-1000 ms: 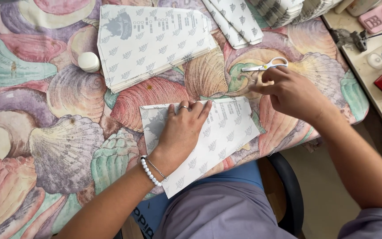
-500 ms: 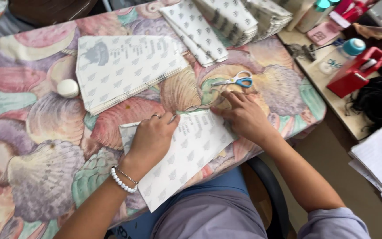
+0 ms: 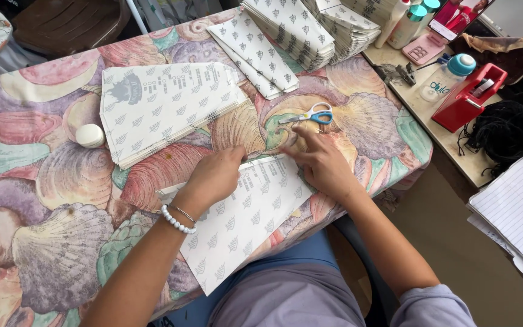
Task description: Folding printed paper sheets into triangular shapes for packaging
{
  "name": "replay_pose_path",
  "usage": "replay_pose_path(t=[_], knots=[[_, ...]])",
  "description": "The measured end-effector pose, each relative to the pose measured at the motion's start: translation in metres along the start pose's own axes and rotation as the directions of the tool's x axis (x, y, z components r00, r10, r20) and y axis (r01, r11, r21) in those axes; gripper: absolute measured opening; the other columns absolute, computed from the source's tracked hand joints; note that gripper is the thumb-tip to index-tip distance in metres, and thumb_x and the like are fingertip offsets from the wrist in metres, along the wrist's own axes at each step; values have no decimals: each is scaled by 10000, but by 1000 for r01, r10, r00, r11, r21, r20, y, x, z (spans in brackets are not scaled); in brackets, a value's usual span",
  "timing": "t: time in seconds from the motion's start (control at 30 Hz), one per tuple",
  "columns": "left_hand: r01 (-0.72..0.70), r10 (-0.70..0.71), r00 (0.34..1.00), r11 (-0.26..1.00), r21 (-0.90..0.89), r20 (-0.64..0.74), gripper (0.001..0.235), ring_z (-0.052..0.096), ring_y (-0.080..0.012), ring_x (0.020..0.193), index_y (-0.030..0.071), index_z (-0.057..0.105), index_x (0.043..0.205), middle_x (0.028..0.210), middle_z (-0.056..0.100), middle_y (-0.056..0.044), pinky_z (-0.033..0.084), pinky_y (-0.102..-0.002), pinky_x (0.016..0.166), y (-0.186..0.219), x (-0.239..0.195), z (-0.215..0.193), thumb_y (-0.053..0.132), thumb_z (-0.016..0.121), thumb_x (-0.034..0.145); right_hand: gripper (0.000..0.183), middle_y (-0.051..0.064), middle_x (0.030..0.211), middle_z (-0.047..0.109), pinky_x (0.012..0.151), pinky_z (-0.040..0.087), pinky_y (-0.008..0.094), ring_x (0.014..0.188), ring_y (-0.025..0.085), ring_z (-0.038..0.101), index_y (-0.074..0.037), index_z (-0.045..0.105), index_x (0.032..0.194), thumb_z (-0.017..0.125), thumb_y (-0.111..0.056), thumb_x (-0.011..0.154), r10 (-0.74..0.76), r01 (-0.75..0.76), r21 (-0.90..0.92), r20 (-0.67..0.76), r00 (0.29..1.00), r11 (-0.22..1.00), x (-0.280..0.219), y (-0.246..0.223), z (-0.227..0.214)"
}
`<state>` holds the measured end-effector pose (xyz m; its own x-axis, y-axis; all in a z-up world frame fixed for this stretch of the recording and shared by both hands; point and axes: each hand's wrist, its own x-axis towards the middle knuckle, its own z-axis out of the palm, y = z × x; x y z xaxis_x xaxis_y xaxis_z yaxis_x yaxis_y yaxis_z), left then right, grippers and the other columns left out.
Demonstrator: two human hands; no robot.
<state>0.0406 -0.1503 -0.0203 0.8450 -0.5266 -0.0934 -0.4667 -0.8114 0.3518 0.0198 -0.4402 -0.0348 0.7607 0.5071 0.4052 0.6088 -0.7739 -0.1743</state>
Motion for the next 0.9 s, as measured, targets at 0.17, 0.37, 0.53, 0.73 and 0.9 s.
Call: replay_pose_path(t=[0.17, 0.37, 0.53, 0.73, 0.9], knots=[[-13, -14, 984, 989, -149, -178, 273, 710, -488, 898, 60, 641, 1195, 1031, 662, -170, 575, -597, 769, 32, -43, -39, 55, 584, 928, 605, 240, 1438, 513, 1022, 523, 468, 1230, 373, 597, -58, 474, 1530, 671, -113, 960, 212, -27, 424, -396, 893, 905, 3, -30, -27], [-220, -127, 842, 807, -549, -524, 165, 726, -426, 921, 7, 635, 1134, 885, 691, -220, 584, -486, 780, 68, -115, -78, 67, 558, 1001, 929, 247, 1545, 439, 1175, 377, 487, 1414, 373, 446, 23, 305, 1585, 790, -332, 878, 268, 99, 786, -322, 908, 610, -1, -63, -42], [-232, -254, 711, 795, -561, -655, 166, 450, -95, 582, 24, 572, 1085, 727, 543, -14, 359, -268, 523, 87, -143, -53, 178, 526, 1045, 315, 299, 1595, 389, 1271, 317, 477, 1550, 363, 343, 48, 642, 1148, 761, -91, 891, 260, 2, 797, -199, 945, 604, -3, -108, -59], [-318, -79, 784, 801, -508, -615, 236, 773, -196, 938, 84, 652, 1112, 1038, 758, -56, 583, -291, 812, 109, -170, -71, 267, 623, 967, 452, 152, 1022, 756, 900, 624, 358, 960, 240, 770, -3, 495, 1459, 597, -171, 1051, 59, 80, 859, -127, 990, 506, 12, -131, -98], [-428, -295, 710, 541, -724, -640, 925, 739, -318, 1233, 7, 466, 1418, 1348, 677, -229, 543, -453, 1165, 122, -204, -82, 523, 800, 727, 454, 178, 1120, 759, 698, 572, 378, 863, 304, 779, -29, 569, 1389, 364, -303, 1091, -512, 405, 550, 48, 858, 730, 51, -125, -195]])
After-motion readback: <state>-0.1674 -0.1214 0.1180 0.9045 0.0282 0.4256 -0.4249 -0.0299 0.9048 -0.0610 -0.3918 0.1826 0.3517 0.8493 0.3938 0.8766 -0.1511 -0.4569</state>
